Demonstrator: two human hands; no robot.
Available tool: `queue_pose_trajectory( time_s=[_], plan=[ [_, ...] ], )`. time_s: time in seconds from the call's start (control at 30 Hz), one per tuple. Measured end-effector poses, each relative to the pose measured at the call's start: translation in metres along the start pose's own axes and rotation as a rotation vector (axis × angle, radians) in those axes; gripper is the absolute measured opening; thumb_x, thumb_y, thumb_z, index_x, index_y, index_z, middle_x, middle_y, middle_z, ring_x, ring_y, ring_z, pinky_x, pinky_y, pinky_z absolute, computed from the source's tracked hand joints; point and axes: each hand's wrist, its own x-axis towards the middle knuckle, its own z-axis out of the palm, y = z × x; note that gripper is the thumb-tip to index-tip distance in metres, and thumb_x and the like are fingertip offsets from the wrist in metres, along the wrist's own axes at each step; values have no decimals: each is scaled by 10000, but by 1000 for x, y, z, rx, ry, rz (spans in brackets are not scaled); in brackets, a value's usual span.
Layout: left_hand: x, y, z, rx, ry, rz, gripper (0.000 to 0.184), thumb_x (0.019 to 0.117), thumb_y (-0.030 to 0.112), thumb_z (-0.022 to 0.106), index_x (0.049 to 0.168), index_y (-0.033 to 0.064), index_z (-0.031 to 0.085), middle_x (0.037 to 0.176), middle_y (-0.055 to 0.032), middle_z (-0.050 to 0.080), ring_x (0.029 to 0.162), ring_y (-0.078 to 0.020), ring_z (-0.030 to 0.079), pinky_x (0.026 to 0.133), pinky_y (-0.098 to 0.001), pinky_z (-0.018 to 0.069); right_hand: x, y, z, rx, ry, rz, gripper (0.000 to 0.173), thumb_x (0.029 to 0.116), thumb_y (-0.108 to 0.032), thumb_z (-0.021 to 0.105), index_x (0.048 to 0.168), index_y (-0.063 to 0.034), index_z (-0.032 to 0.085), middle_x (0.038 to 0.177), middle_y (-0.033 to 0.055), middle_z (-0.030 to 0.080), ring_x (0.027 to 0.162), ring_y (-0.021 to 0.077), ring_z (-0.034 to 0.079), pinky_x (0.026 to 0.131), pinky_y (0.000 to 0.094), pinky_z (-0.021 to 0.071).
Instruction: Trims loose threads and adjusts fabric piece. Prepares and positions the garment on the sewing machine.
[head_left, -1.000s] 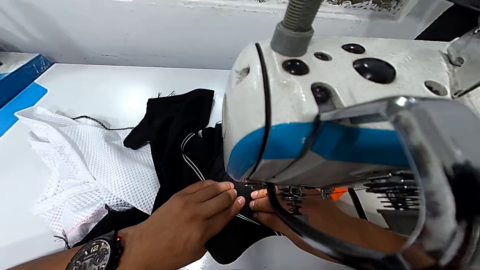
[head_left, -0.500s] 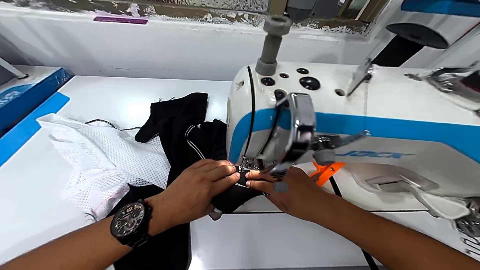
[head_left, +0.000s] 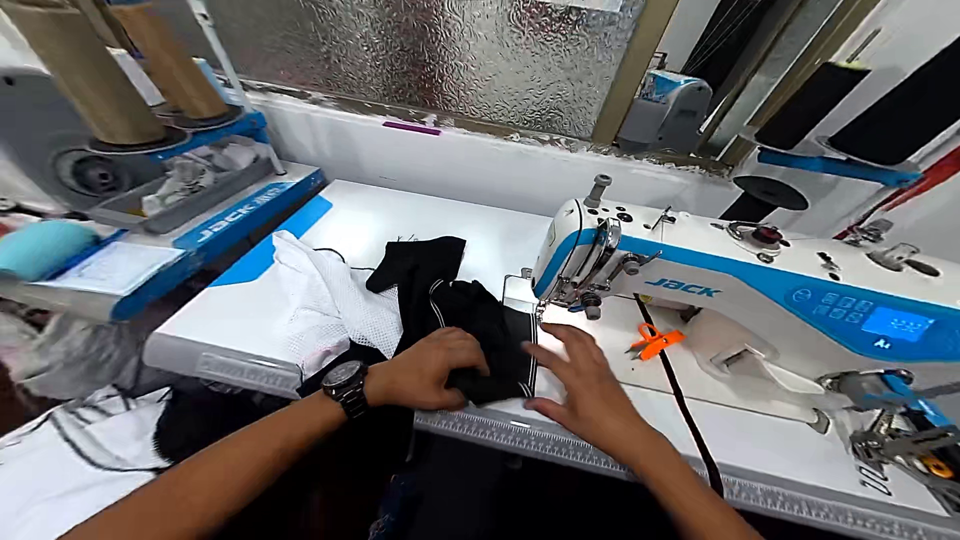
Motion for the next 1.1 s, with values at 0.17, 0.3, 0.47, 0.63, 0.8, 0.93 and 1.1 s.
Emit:
queue_pose_trajectory(
  time_s=[0.17,0.3,0.47,0.63,0.8,0.93,1.1],
  plan=[
    [-14,86,-70,-407,-63,-126,274,898,254,649,1078,52,605,936,-4,621,851,-59,601,744,-249,533,36,-50,-36,694,-281,-211,206,1004,-229,636,1016,-55,746,980,-17,737,953,21,674,869,254,571],
    [-18,121,-100,-843,-231,-53,920,927,808,361,1461,70,495,1303,-70,656,1171,-132,629,977,-317,546,58,-95,-94,992,-440,-255,189,1059,-208,532,1035,-72,662,837,-71,684,767,-29,642,701,172,555],
    [-18,151,-99,-1050,-270,47,359,954,395,702,1189,125,672,1024,9,743,915,-37,701,786,-210,588,53,-135,-136,1059,-497,-273,159,1062,-144,526,1058,-45,650,852,-35,694,772,-1,663,696,183,572],
    [-25,146,-108,-885,-176,235,230,931,371,737,866,154,699,869,73,714,832,-9,670,746,-198,553,39,-139,-161,1042,-656,-162,151,935,-152,722,1046,-71,660,844,-32,718,750,14,682,663,181,578],
    [-69,132,-70,-829,-57,249,223,938,433,711,915,211,704,951,137,722,904,39,669,814,-195,568,34,-152,-169,779,-611,-397,182,973,-226,685,996,-48,653,746,-60,658,688,-30,630,595,141,521],
    [-147,130,-51,-597,397,-93,125,915,383,701,1007,307,736,1058,132,707,988,-5,652,849,-209,546,24,-195,-113,655,-378,-376,248,955,-219,707,1054,4,660,812,84,671,740,153,656,643,343,534],
    [-104,146,-208,278,619,-155,193,987,112,587,1052,-60,648,1028,-120,675,972,-128,631,896,-281,509,87,-254,-17,1191,88,124,408,971,-145,693,1313,37,566,938,153,710,811,188,695,743,376,585]
  ],
)
